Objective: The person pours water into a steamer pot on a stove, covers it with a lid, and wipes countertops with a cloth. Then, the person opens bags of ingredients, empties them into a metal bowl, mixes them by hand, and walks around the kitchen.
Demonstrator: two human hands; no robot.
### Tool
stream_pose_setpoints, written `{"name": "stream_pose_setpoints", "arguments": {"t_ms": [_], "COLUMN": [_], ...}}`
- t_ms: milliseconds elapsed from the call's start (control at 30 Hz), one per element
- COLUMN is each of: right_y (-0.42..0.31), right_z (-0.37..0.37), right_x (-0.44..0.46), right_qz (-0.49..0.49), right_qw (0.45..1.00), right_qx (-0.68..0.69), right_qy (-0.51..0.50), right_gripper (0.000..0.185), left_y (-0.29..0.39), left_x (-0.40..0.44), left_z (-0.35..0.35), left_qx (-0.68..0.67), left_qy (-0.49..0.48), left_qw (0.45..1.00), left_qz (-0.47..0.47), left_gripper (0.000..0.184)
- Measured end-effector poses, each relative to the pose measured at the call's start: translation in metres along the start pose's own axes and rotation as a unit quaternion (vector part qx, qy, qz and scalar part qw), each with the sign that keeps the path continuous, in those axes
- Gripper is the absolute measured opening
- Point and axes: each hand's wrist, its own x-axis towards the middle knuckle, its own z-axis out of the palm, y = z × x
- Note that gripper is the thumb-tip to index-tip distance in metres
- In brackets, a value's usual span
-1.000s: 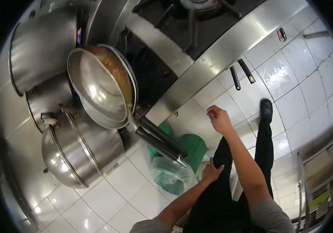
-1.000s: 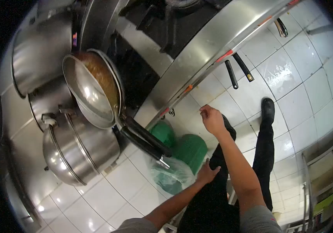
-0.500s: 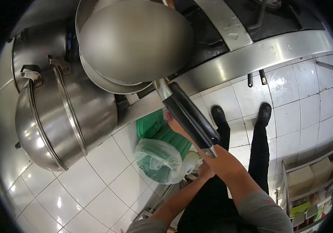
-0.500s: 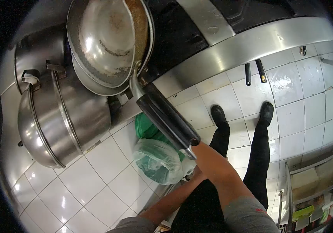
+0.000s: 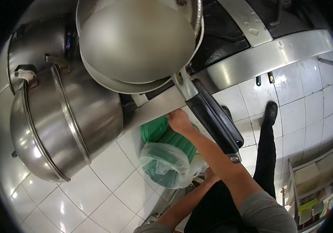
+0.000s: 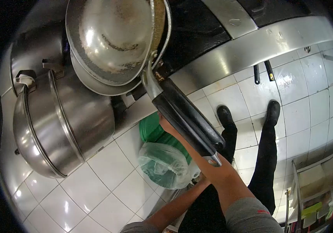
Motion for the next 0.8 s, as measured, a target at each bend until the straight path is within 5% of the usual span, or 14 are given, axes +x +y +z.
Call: {"name": "stream_pose_setpoints", "arguments": {"t_ms": [100, 200, 267, 400, 600, 800], "right_y": [-0.001, -0.006, -0.027, -0.053, -0.018, -0.001], "right_z": [0.01, 0.007, -0.025, -0.068, -0.044, -0.053], "right_x": [-0.003, -0.003, 0.002, 0.0, -0.01, -0.032], "right_qz": [-0.047, 0.009, -0.029, -0.072, -0.146, -0.009], "right_qw": [0.997, 0.993, 0.999, 0.993, 0.979, 0.997], "right_qx": [-0.019, -0.114, -0.01, -0.082, -0.031, 0.081], "right_qy": [0.056, -0.036, -0.01, 0.048, 0.139, 0.001], "right_gripper": [0.019, 0.017, 0.016, 0.005, 0.007, 0.005], "left_y": [-0.005, -0.008, -0.01, -0.013, -0.014, 0.019], "left_x": [-0.001, -0.001, 0.0, 0.0, 0.003, 0.007], "left_z": [-0.002, -0.003, -0.002, -0.002, 0.004, -0.018], "left_qx": [0.006, 0.009, 0.012, 0.024, 0.044, -0.004], "left_qy": [-0.003, -0.003, -0.004, -0.014, -0.016, 0.005], "left_qw": [1.0, 1.0, 1.0, 1.0, 0.999, 1.0], "left_qz": [0.005, 0.007, 0.006, 0.003, -0.004, -0.016], "left_gripper": [0.063, 0.062, 0.061, 0.06, 0.059, 0.061]}}
